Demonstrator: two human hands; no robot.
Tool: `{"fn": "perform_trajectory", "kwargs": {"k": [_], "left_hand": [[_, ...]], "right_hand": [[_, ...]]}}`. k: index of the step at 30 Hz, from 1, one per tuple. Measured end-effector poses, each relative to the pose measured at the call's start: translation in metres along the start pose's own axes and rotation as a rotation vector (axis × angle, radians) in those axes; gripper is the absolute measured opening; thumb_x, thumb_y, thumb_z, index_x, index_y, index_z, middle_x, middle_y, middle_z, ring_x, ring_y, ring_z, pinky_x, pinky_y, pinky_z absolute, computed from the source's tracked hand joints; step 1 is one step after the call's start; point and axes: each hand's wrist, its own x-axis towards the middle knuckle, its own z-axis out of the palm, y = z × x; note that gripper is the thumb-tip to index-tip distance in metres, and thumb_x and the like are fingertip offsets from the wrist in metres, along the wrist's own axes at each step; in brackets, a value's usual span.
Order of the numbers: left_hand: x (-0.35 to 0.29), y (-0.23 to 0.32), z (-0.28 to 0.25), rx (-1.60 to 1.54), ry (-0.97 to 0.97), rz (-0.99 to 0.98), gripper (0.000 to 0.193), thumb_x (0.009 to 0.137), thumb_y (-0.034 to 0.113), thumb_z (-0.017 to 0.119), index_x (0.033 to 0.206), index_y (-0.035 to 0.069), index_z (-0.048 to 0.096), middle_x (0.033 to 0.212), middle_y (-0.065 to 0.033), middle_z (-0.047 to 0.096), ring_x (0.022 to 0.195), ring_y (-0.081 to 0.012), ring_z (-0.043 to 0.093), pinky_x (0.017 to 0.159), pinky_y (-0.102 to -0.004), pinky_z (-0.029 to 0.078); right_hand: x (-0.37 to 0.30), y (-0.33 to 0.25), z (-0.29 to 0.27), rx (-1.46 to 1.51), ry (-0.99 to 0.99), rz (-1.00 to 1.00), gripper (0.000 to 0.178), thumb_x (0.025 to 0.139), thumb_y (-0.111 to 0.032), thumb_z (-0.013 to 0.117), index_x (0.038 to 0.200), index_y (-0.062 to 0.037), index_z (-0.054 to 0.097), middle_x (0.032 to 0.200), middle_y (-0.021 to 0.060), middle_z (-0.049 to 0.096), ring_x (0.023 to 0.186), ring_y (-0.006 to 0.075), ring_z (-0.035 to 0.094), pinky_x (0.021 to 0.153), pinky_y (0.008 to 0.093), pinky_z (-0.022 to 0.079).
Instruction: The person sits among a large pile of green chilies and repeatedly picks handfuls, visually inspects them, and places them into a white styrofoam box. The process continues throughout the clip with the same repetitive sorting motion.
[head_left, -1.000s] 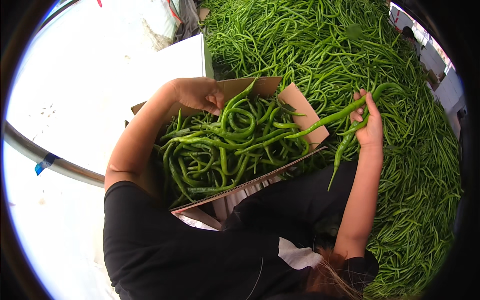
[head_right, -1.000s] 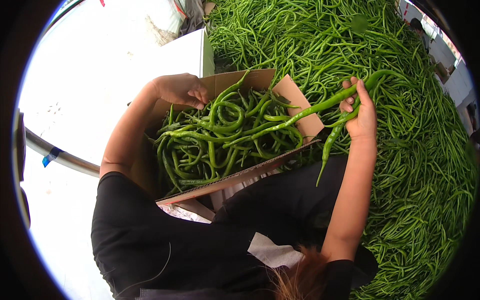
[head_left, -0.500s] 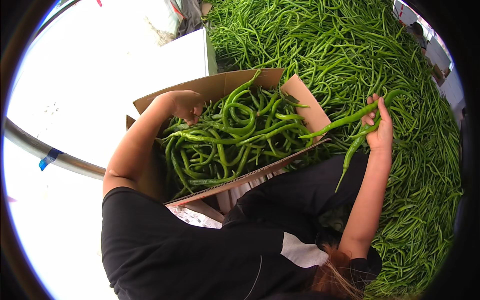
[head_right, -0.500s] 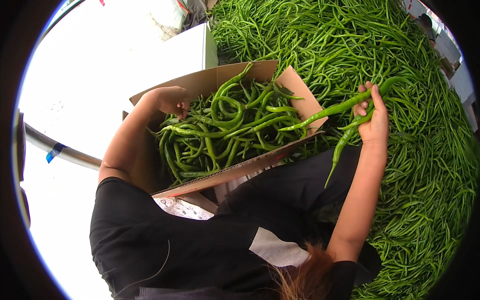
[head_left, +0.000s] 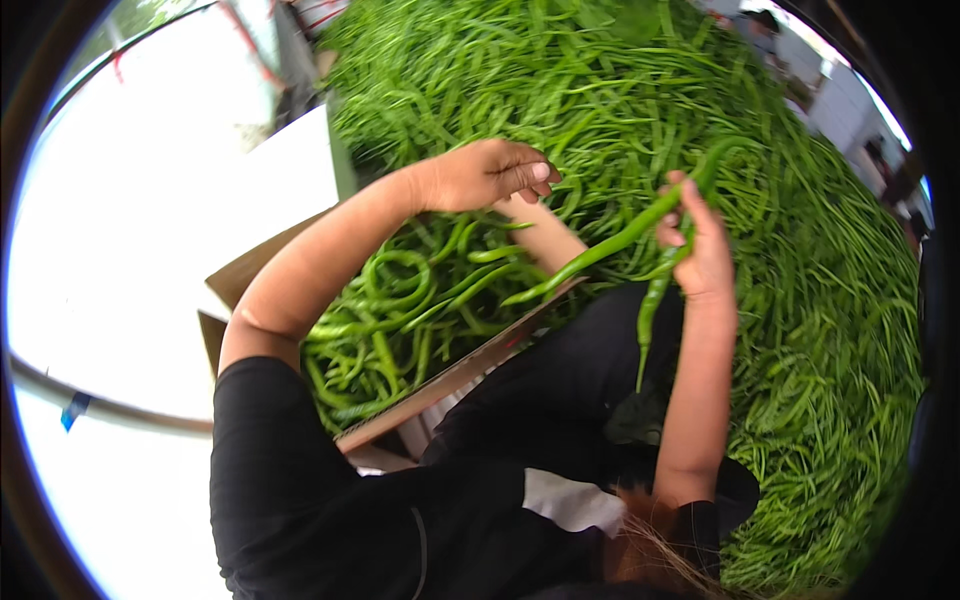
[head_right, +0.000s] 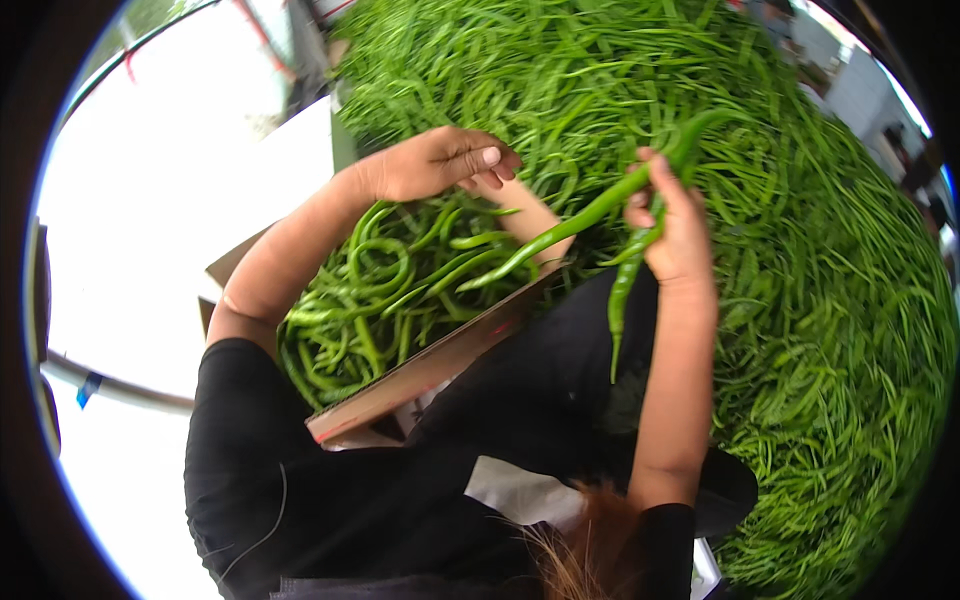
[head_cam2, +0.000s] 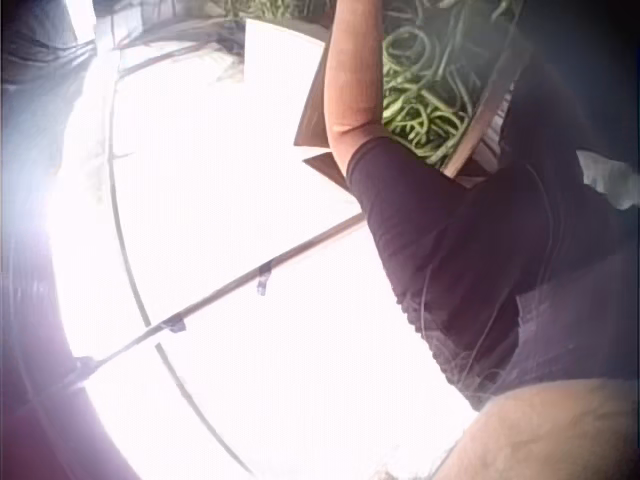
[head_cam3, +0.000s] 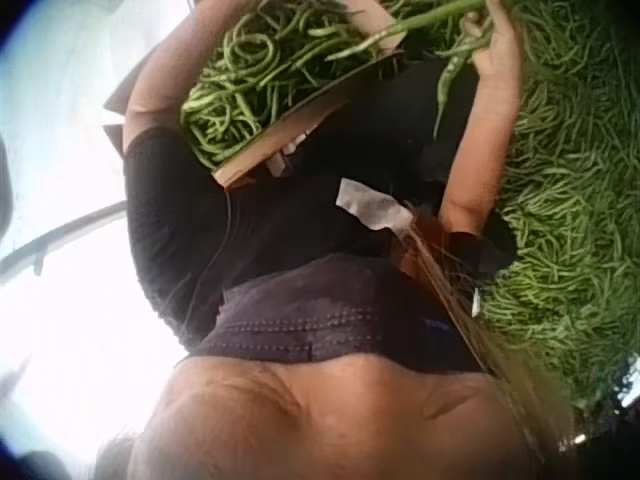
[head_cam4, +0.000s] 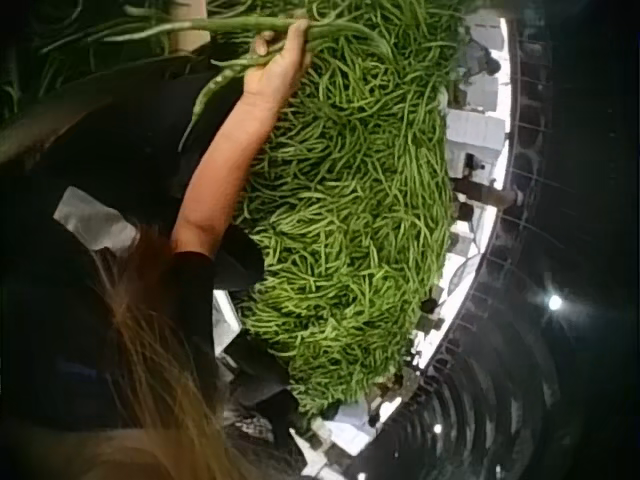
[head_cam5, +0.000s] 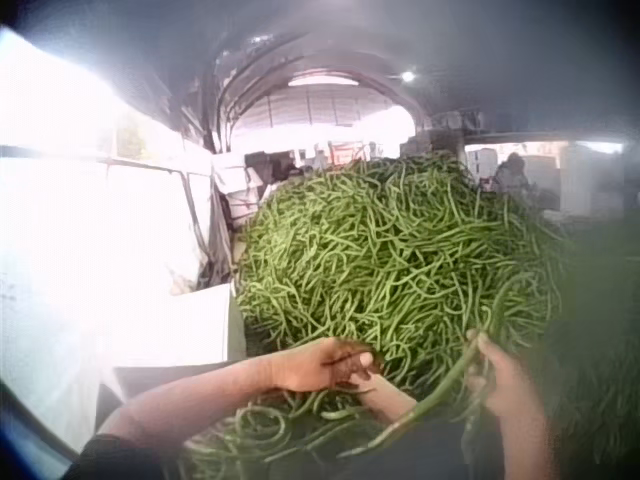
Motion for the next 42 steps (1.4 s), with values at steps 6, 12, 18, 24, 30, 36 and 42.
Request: {"fn": "perform_trajectory", "kwargs": {"k": [6,12,18,24,30,36,42], "left_hand": [[0.119,0.041,0.098,-0.568,-0.343,0.168,0.049,0.093,0.022,0.052,0.134,0.003,0.034,0.105,-0.008,0.057,0.092,-0.0156,0.057,0.078,-0.0292,0.049],[0.193,0.075,0.163,-1.14,-0.315,0.13,0.026,0.082,0.001,0.045,0.108,0.006,0.051,0.079,-0.0018,0.047,0.061,-0.0082,0.041,0.051,-0.0229,0.034],[0.19,0.111,0.232,-0.163,-0.096,1.135,0.051,0.06,-0.005,0.06,0.107,0.013,0.063,0.103,-0.0064,0.055,0.086,-0.0257,0.052,0.082,-0.0331,0.045],[0.197,0.11,0.248,0.204,0.294,1.377,0.031,0.068,0.004,0.067,0.096,0.018,0.066,0.116,-0.0023,0.057,0.09,-0.0183,0.053,0.077,-0.0286,0.048],[0.273,0.062,0.245,-1.121,0.172,0.21,0.024,0.094,0.029,0.052,0.081,0.009,0.049,0.072,-0.0011,0.052,0.069,-0.017,0.056,0.07,-0.0328,0.05],[0.325,0.049,0.263,-1.21,0.319,-0.031,0.019,0.09,0.028,0.059,0.096,0.01,0.057,0.072,0.0032,0.048,0.059,-0.0092,0.04,0.054,-0.0244,0.038],[0.339,0.051,0.322,-1.27,-0.475,-0.286,0.036,0.083,0.034,0.068,0.102,0.004,0.062,0.088,-0.0017,0.057,0.073,-0.0128,0.048,0.063,-0.0266,0.043]], "right_hand": [[-0.035,-0.031,-0.015,-0.272,0.127,-0.087,0.029,0.088,-0.021,0.062,0.108,0.0002,0.057,0.086,0.0034,0.057,0.063,0.0054,0.046,0.046,0.0187,0.035],[-0.08,-0.086,-0.101,0.196,0.33,-0.227,0.039,0.094,-0.026,0.051,0.116,0.0066,0.05,0.098,0.0108,0.052,0.068,0.0119,0.044,0.05,0.0198,0.038],[-0.113,-0.1,-0.188,0.826,0.173,-0.312,0.029,0.096,-0.022,0.046,0.105,0.0054,0.048,0.088,0.0118,0.052,0.067,0.0123,0.044,0.05,0.0214,0.041],[-0.106,-0.074,-0.165,0.546,0.637,-0.246,0.031,0.097,-0.025,0.041,0.102,0.0054,0.044,0.095,0.0147,0.058,0.076,0.0221,0.059,0.062,0.0317,0.056],[-0.137,-0.058,-0.204,-0.234,1.07,-0.178,0.038,0.09,-0.042,0.055,0.095,-0.005,0.047,0.06,-0.0021,0.038,0.046,0.0062,0.031,0.039,0.0229,0.023],[-0.139,-0.061,-0.237,-1.048,1.631,-0.537,0.035,0.096,-0.032,0.044,0.108,0.0004,0.048,0.068,0.0049,0.05,0.059,0.0135,0.041,0.058,0.0289,0.04],[-0.09,-0.034,-0.218,-1.016,0.904,-0.203,0.033,0.098,-0.033,0.04,0.093,-0.0039,0.055,0.078,0.0113,0.061,0.072,0.0238,0.058,0.072,0.0324,0.046]]}}
